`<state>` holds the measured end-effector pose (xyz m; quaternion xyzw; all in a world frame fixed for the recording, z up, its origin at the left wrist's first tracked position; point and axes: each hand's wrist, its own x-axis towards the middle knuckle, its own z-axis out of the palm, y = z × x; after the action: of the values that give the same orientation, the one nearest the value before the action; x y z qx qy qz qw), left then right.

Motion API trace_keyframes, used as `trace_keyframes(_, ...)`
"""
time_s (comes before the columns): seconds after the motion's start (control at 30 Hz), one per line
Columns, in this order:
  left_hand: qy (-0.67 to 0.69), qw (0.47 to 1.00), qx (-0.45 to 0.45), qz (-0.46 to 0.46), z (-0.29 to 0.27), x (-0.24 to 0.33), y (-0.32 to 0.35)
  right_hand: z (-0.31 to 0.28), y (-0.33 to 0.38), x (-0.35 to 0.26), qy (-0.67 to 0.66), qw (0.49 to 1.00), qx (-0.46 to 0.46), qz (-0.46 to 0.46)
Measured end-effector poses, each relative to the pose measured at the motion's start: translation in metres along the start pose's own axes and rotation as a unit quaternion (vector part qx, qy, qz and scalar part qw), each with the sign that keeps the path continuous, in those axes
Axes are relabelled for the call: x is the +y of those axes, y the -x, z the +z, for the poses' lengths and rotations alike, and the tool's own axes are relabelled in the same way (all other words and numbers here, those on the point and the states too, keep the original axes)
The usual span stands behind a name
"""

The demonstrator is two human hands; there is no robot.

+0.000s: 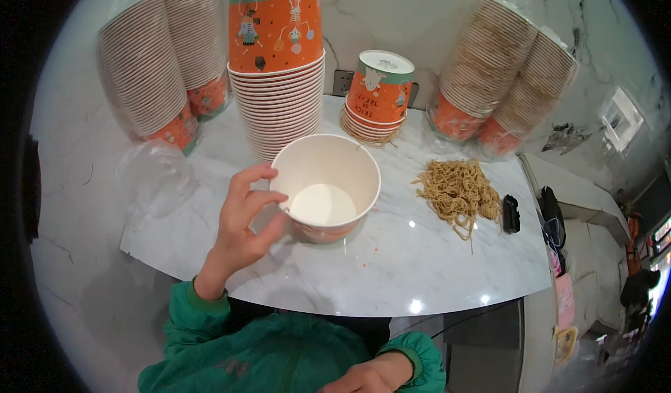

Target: Tying rubber bands around paper cups.

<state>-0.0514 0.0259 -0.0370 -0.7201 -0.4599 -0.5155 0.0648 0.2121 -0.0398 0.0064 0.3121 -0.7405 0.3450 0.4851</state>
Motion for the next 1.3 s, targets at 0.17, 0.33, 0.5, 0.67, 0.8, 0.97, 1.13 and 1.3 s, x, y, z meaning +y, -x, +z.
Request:
trace_keyframes(0.17,-0.033,0.995,0.017,-0.096,-0.006,-0.016,-0.003,-0.001,-0.006,-0.003,0.052,0.997,0.01,0.056)
trace_keyframes(0.33,0.028,0.987,0.039,-0.151,-0.016,-0.022,-0.012,0.003,-0.006,0.008,0.053,0.995,0.038,-0.075)
trace_keyframes(0.5,0.041,0.98,0.052,-0.186,-0.03,-0.03,-0.01,-0.007,0.002,-0.009,0.148,0.956,-0.131,0.216)
trace_keyframes(0.67,0.037,0.975,0.071,-0.209,-0.025,-0.04,0.007,-0.03,0.015,0.058,0.607,0.741,-0.055,0.281)
trace_keyframes(0.8,0.005,0.982,0.096,-0.163,-0.03,-0.041,0.007,-0.06,0.01,0.092,0.691,0.634,-0.183,0.294)
trace_keyframes(0.97,0.018,0.98,0.1,-0.172,-0.032,-0.037,0.009,-0.081,0.005,0.093,0.674,0.613,-0.254,0.325)
trace_keyframes(1.13,0.037,0.979,0.09,-0.177,-0.033,-0.026,0.007,-0.136,0.0,0.069,0.673,0.656,-0.161,0.303)
trace_keyframes(1.3,0.03,0.982,0.092,-0.159,-0.034,-0.026,0.01,-0.212,0.001,0.082,0.642,0.72,-0.107,0.239)
